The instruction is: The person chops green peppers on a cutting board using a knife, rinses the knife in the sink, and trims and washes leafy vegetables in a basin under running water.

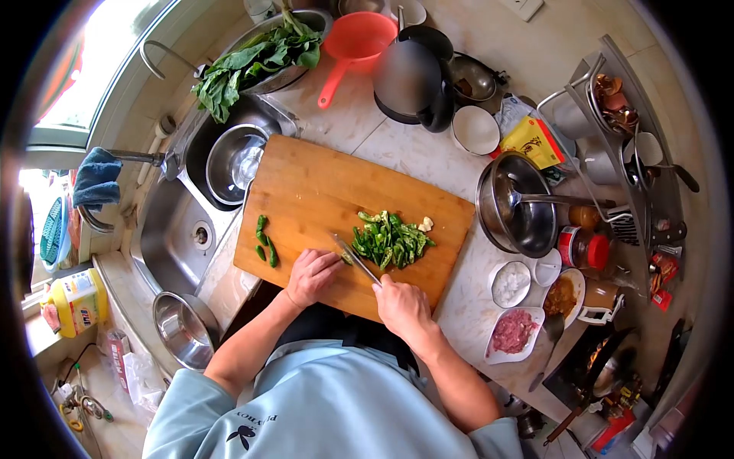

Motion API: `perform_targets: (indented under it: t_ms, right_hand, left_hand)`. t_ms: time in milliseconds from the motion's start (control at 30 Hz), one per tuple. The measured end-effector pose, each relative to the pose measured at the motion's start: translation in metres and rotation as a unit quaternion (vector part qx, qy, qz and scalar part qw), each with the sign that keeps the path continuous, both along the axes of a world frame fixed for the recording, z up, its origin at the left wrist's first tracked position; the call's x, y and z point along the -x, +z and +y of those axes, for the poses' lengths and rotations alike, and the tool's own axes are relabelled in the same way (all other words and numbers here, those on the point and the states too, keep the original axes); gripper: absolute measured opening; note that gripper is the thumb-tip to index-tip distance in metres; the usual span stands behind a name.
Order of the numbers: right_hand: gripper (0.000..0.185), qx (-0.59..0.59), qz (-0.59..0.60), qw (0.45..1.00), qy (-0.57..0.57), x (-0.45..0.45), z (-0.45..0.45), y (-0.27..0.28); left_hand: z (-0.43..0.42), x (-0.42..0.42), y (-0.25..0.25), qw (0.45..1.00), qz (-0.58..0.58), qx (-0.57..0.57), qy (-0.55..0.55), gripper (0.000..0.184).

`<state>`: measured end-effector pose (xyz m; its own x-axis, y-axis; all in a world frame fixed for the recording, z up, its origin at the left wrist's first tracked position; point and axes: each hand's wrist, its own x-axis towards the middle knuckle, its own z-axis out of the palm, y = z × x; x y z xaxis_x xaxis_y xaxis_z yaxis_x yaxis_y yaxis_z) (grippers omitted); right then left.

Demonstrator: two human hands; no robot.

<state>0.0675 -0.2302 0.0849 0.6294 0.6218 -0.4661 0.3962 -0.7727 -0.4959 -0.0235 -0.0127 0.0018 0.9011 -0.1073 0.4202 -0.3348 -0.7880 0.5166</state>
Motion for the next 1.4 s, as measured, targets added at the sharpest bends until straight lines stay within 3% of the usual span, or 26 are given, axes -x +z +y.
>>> perform_targets:
  t_ms: [233,433,633,833,1000,1133,1200,1333,1400]
  right_hand:
    - [0.028,-0.025,0.007,0.999,-0.037,0.013,-0.008,-0.001]
    - [0.026,-0.037,-0.041,0.998,0.022,0.012,-0.016,0.008]
    - [0.024,0.006,-0.036,0.997,0.062,0.007,-0.023,0.025]
    - [0.025,0.047,-0.026,0.996,0.071,0.008,-0.005,0.007]
    - [0.027,-0.016,-0.020,1.000,-0.009,0.010,-0.012,-0.002]
    - [0.029,-0.030,0.008,0.999,-0.031,0.024,-0.005,0.013]
    - [0.030,-0.001,0.024,1.000,0.009,0.029,0.001,0.011]
    - [0.031,-0.008,0.022,1.000,-0.009,0.023,0.001,-0.003]
    - [0.029,-0.016,0.003,0.999,-0.040,0.018,-0.005,-0.001]
  left_hand:
    - [-0.006,0.009,0.004,0.999,0.001,0.006,0.031,0.032]
    - [-0.005,0.011,0.003,1.000,0.005,-0.006,0.016,0.032]
    - [-0.001,0.014,-0.006,1.000,0.009,-0.010,0.004,0.030]
    - [-0.005,0.015,-0.008,1.000,0.006,-0.008,-0.005,0.031]
    - [0.004,0.014,0.012,0.998,0.044,-0.041,0.016,0.031]
    - [0.024,0.040,0.041,0.940,0.050,-0.030,0.337,0.027]
    - [0.038,0.052,0.049,0.907,0.091,-0.050,0.408,0.027]
    - [0.029,0.057,0.033,0.935,0.131,-0.037,0.328,0.024]
    - [0.021,0.050,0.025,0.970,0.131,-0.052,0.197,0.035]
